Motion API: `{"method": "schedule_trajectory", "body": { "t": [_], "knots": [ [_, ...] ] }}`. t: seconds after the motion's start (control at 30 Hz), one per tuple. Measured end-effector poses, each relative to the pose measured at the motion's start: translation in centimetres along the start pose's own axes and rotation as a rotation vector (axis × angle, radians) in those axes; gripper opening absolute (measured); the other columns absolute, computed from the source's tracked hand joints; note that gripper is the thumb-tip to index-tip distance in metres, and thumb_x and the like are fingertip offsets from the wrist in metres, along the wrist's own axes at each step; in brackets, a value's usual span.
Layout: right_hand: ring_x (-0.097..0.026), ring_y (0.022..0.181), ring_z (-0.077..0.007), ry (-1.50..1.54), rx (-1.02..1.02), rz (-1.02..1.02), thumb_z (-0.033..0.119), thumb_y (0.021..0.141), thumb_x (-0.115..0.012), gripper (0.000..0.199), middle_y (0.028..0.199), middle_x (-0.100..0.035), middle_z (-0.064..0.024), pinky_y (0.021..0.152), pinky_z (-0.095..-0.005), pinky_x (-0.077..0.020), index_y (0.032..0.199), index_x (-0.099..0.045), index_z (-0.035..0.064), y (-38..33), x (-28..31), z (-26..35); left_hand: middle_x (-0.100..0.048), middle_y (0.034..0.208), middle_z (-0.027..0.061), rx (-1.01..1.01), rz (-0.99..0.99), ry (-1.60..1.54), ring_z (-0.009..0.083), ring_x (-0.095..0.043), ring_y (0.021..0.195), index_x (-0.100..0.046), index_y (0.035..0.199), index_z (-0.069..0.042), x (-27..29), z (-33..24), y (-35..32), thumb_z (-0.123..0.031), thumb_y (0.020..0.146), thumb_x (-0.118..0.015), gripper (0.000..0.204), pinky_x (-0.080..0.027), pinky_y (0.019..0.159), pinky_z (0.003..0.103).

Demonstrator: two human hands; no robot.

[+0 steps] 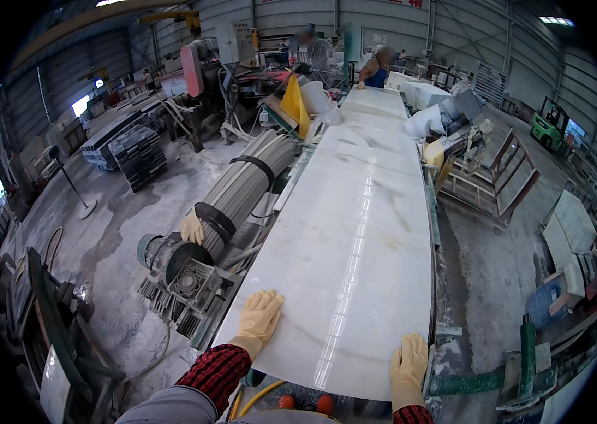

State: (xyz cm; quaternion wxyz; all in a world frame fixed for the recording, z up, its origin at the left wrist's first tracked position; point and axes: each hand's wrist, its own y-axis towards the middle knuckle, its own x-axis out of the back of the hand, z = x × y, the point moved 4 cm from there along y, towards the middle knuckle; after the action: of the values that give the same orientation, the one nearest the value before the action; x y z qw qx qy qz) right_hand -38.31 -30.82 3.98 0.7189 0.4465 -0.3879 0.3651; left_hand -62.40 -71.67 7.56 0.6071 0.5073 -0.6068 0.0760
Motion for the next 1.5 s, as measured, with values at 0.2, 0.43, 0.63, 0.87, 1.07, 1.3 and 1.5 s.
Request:
{"method": "schedule_trajectory", "body": {
  "t": [0.2,0.43,0.63,0.87,1.07,1.3,1.5],
  "knots": [
    [-0.058,0.155,-0.0534,-0.019,0.016,-0.008,0.019,0.109,-0.069,0.047,0.16,-0.071,-0.0296,0.133,-0.0638,-0.0446,0.151,-0.073,-0.0006,-0.2,-0.2,-0.2,-0.075,0.143,0.0146,0.0,0.007,-0.007,0.0398,-0.067,0.134,-0.075,0.14,-0.011,0.2,0.0,-0.2,-0.016,0.109,-0.074,0.032,-0.05,0.118,0.055],
    [-0.058,0.155,-0.0531,-0.016,-0.007,0.023,0.02,0.11,-0.066,0.047,0.162,-0.069,-0.03,0.133,-0.0646,-0.0437,0.152,-0.072,-0.0007,-0.3,0.2,0.2,-0.075,0.142,0.0147,0.004,0.006,-0.008,0.0393,-0.067,0.133,-0.075,0.139,-0.011,0.2,-0.2,-0.3,-0.016,0.107,-0.075,0.032,-0.05,0.117,0.055],
    [-0.059,0.152,-0.0534,0.007,-0.013,0.033,0.019,0.109,-0.066,0.045,0.16,-0.07,-0.031,0.133,-0.0652,-0.0437,0.149,-0.072,-0.0011,-0.2,0.9,0.8,-0.075,0.143,0.0146,-0.003,-0.006,0.006,0.0392,-0.067,0.134,-0.076,0.14,-0.011,0.5,-0.3,-0.5,-0.016,0.107,-0.075,0.033,-0.05,0.118,0.055],
    [-0.061,0.151,-0.0546,0.001,-0.006,0.019,0.02,0.109,-0.068,0.045,0.158,-0.072,-0.031,0.133,-0.0667,-0.0445,0.149,-0.073,-0.0009,-0.7,0.6,0.5,-0.075,0.144,0.0145,0.012,0.005,0.002,0.0396,-0.067,0.135,-0.076,0.14,-0.012,0.4,-0.3,-0.9,-0.016,0.108,-0.075,0.033,-0.049,0.119,0.056],
    [-0.061,0.152,-0.056,-0.005,0.041,-0.047,0.02,0.11,-0.07,0.045,0.158,-0.073,-0.0314,0.134,-0.0671,-0.0442,0.149,-0.074,-0.0008,-1.3,0.2,0.1,-0.075,0.144,0.0143,0.011,0.003,0.001,0.0396,-0.067,0.135,-0.076,0.14,-0.012,0.5,-0.4,-1.2,-0.017,0.108,-0.075,0.032,-0.049,0.119,0.057],
    [-0.06,0.153,-0.0561,0.006,-0.009,0.011,0.02,0.11,-0.069,0.044,0.159,-0.072,-0.0318,0.135,-0.0647,-0.0441,0.149,-0.074,-0.0012,-1.2,0.6,0.3,-0.076,0.139,0.0102,-0.007,-0.048,0.039,0.0359,-0.069,0.13,-0.077,0.133,-0.014,0.6,-0.5,-1.2,-0.017,0.105,-0.077,0.029,-0.052,0.117,0.055],
    [-0.062,0.146,-0.0558,-0.045,0.077,-0.094,0.015,0.107,-0.069,0.039,0.153,-0.073,-0.0317,0.128,-0.0645,-0.0482,0.141,-0.074,-0.0037,-1.6,0.6,0.7,-0.076,0.139,0.0096,-0.005,-0.044,0.026,0.0356,-0.069,0.131,-0.077,0.134,-0.014,0.7,-0.5,-1.5,-0.017,0.104,-0.077,0.03,-0.052,0.117,0.055]
  ]
}}
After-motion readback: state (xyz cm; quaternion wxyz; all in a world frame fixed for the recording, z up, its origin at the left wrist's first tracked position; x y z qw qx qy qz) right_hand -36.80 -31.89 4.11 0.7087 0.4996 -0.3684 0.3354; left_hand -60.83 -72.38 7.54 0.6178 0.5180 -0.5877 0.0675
